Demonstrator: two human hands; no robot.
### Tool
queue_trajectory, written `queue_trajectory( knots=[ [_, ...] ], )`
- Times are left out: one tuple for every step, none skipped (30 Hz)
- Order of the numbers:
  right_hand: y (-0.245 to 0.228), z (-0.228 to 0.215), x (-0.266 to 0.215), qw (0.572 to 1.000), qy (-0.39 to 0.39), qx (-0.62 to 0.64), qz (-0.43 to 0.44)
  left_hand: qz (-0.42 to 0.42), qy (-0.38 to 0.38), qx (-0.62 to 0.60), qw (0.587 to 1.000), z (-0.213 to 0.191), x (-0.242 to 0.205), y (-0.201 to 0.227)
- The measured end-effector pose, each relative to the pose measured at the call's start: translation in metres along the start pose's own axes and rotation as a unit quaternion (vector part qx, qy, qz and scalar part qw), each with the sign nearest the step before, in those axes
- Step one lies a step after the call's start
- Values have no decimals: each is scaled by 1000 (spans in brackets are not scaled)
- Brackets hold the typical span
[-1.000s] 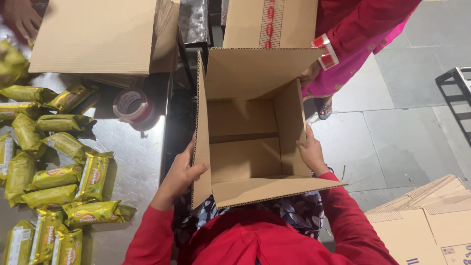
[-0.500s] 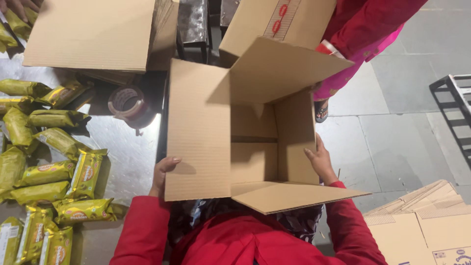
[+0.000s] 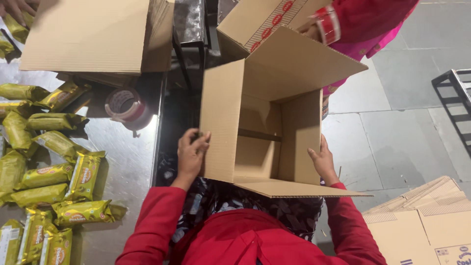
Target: The person packs yellow snack packets into a cardboard box, arranging them in neat rows. They then close the box flaps and seal the box with red tape. The person repeats this process with a second box.
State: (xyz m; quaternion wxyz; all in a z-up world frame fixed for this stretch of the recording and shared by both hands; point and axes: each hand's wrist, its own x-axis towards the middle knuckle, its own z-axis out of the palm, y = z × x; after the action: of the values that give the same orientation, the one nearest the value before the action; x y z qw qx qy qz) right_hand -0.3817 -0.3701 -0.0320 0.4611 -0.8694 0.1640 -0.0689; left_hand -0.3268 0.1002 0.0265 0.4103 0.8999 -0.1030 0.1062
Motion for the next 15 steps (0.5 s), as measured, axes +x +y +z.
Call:
queue_trajectory(
  knots=[
    [-3, 0, -1, 1000, 6, -19, -12, 7, -26, 45, 999, 9, -2, -3],
    [-5, -1, -5, 999, 6, -31, -7, 9, -54, 88, 995, 19, -9, -7],
    [-8, 0, -8, 999, 5, -44, -1, -17, -81, 54, 995, 26, -10, -12],
    [-13, 1, -8, 998, 7, -55, 2, -41, -106, 20, 993, 31, -3, -17],
    [-16, 2, -13, 997, 6, -78, -2, -64, -130, -13, 989, 32, 3, -20],
    [-19, 4, -16, 995, 11, -97, -7, -109, -180, -41, 977, 27, 14, -23],
    [-23, 6, -17, 993, 16, -116, -12, -154, -230, -68, 959, 19, 24, -25],
    [-24, 8, -20, 991, 17, -135, -2, -202, -281, -95, 933, 12, 25, -25],
    [-26, 12, -21, 988, 17, -154, 7, -163, -281, -75, 943, 12, 25, -22],
    [-26, 15, -25, 984, 18, -174, 18, -123, -282, -54, 950, 19, 24, -16],
    [-27, 18, -29, 985, 21, -172, 7, -82, -284, -34, 955, 24, 23, -15],
    [-30, 20, -31, 985, 27, -170, -5, -106, -278, -17, 955, 28, 21, -16],
    [-34, 22, -33, 985, 32, -169, -18, -130, -272, 0, 954, 33, 16, -19],
    [-38, 27, -37, 984, 26, -174, -17, -154, -269, 16, 951, 39, 14, -24],
    [-44, 33, -38, 983, 19, -180, -17, -184, -286, 30, 940, 41, 21, -34]
  ],
)
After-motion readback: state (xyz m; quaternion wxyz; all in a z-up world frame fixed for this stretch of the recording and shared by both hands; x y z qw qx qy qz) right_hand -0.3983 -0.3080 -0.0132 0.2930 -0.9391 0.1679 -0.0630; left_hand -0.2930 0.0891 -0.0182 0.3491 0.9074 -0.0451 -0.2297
